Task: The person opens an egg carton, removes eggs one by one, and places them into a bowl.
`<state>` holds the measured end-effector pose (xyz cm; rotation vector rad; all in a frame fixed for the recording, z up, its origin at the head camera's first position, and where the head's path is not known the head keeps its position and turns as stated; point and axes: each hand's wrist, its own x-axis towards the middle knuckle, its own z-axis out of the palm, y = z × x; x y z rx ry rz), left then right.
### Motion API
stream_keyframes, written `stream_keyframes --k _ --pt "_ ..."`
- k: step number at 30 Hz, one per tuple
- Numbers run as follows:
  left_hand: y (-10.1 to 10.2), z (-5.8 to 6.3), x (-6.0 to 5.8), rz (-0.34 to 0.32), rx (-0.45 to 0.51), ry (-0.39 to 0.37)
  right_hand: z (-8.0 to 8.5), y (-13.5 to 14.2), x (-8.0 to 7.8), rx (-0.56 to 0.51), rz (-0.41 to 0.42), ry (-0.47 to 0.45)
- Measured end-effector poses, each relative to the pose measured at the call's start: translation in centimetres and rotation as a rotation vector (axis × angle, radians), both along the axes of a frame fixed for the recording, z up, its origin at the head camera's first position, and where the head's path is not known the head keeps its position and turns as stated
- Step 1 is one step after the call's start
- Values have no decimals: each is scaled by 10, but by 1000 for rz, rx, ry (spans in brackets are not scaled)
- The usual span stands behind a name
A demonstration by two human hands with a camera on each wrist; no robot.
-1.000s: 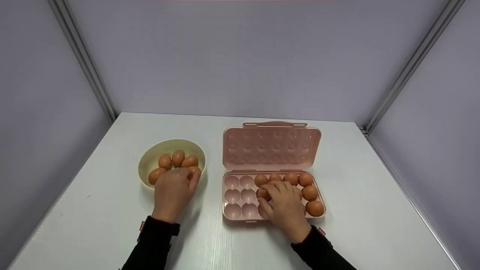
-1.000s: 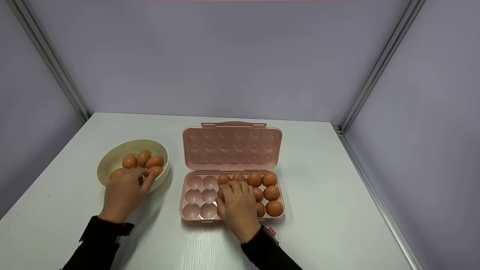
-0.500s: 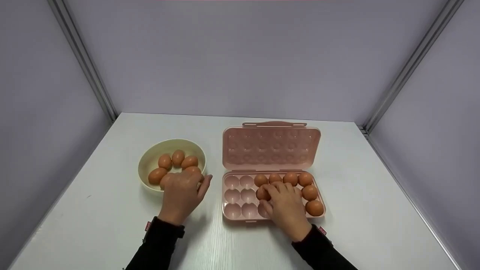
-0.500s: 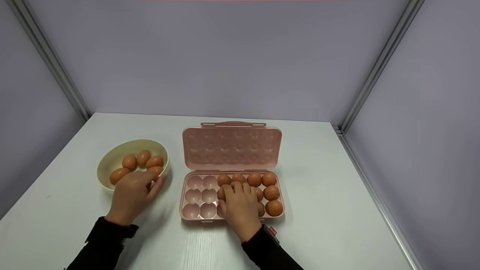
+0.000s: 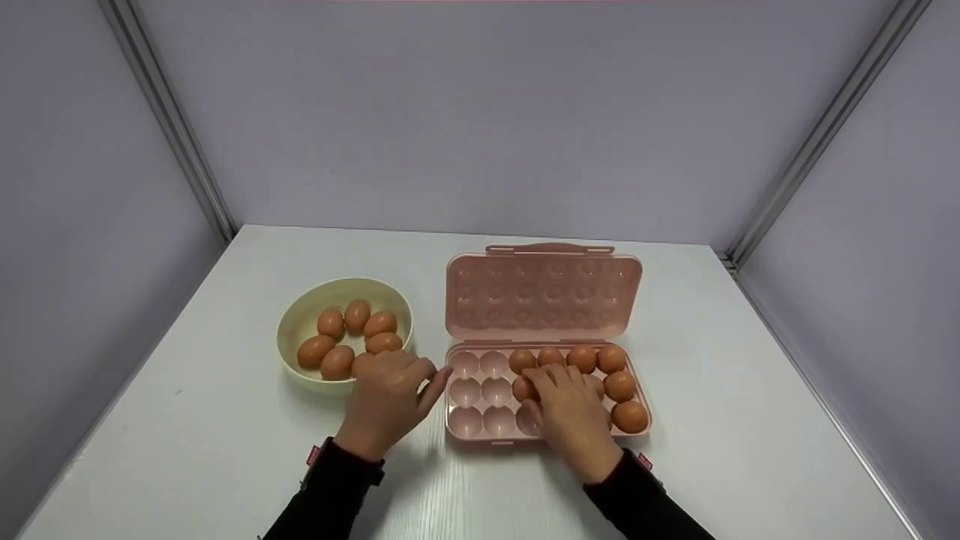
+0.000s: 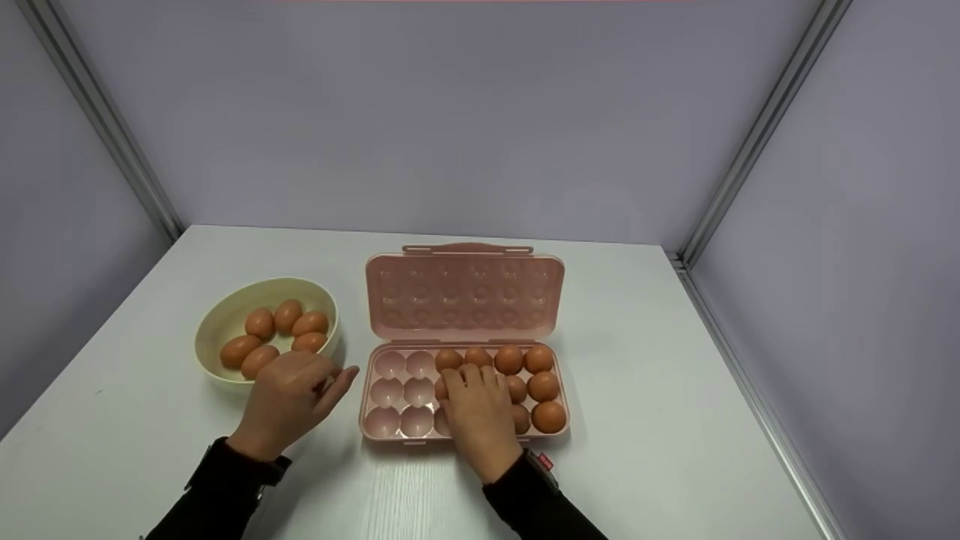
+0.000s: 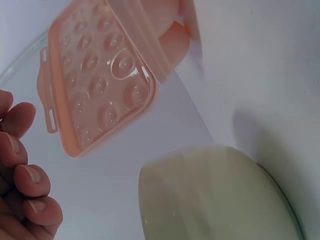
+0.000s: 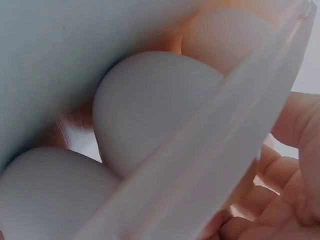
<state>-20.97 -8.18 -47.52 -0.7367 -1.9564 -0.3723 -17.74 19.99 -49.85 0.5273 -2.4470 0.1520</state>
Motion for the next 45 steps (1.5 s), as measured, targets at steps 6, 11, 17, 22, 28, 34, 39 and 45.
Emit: stream_keyframes --k 6,11,17,22,28,34,39,45 --pt "4 -3 2 -57 13 -13 0 0 0 -24 26 -73" --pt "12 -4 6 -103 27 -24 0 0 0 -28 4 -120" --pt "24 -1 16 -159 5 -68 0 -1 -1 -32 -6 -128" --pt "28 -1 18 -179 0 -84 -1 -1 -2 -11 -22 -112" --pt "28 -1 19 -197 -3 -103 -2 1 -6 -73 -2 39" --pt "31 2 24 -221 -12 -135 6 -1 -5 -275 158 56" --pt "36 3 28 -282 -1 -152 9 -5 -1 -354 315 -8" --pt "43 1 32 -365 -25 -174 10 -9 4 -379 395 -15"
